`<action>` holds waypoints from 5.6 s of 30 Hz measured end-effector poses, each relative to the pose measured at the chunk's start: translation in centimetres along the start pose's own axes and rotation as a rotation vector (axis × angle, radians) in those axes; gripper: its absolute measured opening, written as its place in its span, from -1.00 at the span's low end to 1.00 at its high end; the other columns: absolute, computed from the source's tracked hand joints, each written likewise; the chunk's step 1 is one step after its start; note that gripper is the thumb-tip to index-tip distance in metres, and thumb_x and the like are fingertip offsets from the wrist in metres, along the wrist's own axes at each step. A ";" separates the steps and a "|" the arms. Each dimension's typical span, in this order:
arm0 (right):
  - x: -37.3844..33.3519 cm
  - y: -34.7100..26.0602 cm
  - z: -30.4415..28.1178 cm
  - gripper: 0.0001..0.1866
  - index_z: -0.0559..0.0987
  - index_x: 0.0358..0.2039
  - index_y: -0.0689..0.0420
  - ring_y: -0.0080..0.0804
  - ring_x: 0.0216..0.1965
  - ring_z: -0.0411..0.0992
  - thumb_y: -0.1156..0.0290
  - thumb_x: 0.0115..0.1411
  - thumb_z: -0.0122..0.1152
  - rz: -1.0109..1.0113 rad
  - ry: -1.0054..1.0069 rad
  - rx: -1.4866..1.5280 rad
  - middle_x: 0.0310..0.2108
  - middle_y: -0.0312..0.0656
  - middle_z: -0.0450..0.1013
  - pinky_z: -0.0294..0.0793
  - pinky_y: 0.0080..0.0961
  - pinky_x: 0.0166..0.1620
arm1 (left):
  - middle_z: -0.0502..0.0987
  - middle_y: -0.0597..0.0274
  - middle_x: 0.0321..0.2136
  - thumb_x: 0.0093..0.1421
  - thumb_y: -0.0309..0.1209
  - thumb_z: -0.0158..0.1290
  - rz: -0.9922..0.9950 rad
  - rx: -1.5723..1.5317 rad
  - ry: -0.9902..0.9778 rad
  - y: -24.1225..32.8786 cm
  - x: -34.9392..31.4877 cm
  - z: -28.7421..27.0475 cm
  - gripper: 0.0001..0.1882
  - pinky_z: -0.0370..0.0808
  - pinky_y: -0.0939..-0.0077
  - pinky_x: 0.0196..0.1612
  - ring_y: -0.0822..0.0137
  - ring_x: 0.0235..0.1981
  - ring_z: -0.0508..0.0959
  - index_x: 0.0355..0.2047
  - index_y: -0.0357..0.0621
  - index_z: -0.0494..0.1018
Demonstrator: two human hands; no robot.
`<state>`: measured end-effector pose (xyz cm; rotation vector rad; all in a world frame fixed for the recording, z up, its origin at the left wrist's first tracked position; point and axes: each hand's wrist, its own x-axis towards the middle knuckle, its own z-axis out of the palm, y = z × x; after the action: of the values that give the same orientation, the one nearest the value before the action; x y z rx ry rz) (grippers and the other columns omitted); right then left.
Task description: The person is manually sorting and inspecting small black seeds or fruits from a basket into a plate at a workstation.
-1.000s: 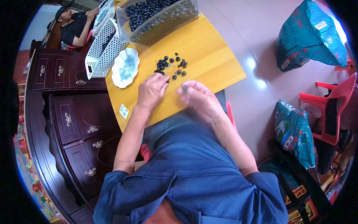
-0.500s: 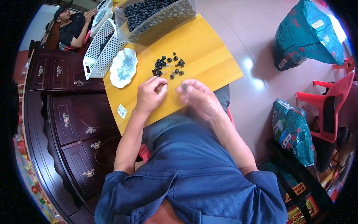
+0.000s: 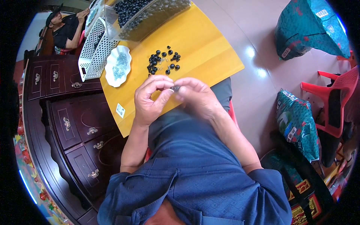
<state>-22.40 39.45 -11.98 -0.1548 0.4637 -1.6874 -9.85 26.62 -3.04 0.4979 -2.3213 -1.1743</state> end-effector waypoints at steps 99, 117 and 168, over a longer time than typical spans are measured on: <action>-0.1 0.3 1.7 -0.80 0.48 -0.17 0.10 -0.46 -0.23 0.54 0.39 0.31 0.35 0.077 0.078 -0.168 -0.26 -0.16 0.59 0.53 -0.52 -0.05 | 0.63 0.31 -0.23 0.30 -0.51 0.20 -0.416 -0.340 -0.129 -2.6 -1.6 -4.0 -0.77 0.59 0.53 -0.12 0.55 -0.21 0.60 -0.05 -0.27 0.53; 0.4 0.8 0.6 -0.90 0.50 -0.16 0.06 -0.49 -0.23 0.51 0.38 0.40 0.22 0.063 0.066 -0.194 -0.20 -0.18 0.59 0.50 -0.55 -0.08 | 0.64 0.22 -0.26 0.30 -0.48 0.15 -0.286 0.040 0.394 -8.8 8.8 -23.4 -0.61 0.50 0.65 -0.26 0.55 -0.39 0.55 0.09 -0.46 0.45; 0.1 1.3 1.4 -0.80 0.51 -0.06 0.12 -0.59 -0.25 0.52 0.30 0.42 0.20 0.068 0.096 -0.217 -0.21 -0.24 0.59 0.51 -0.63 -0.12 | 0.59 0.32 -0.43 0.08 -0.64 0.32 -0.228 0.051 0.079 -1.7 -3.2 -2.1 -0.82 0.47 0.65 -0.36 0.54 -0.46 0.53 -0.28 -0.29 0.63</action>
<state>-20.74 38.90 -11.20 -0.2144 0.7164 -1.5805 -5.90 25.93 -4.16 0.8311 -2.2771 -1.1756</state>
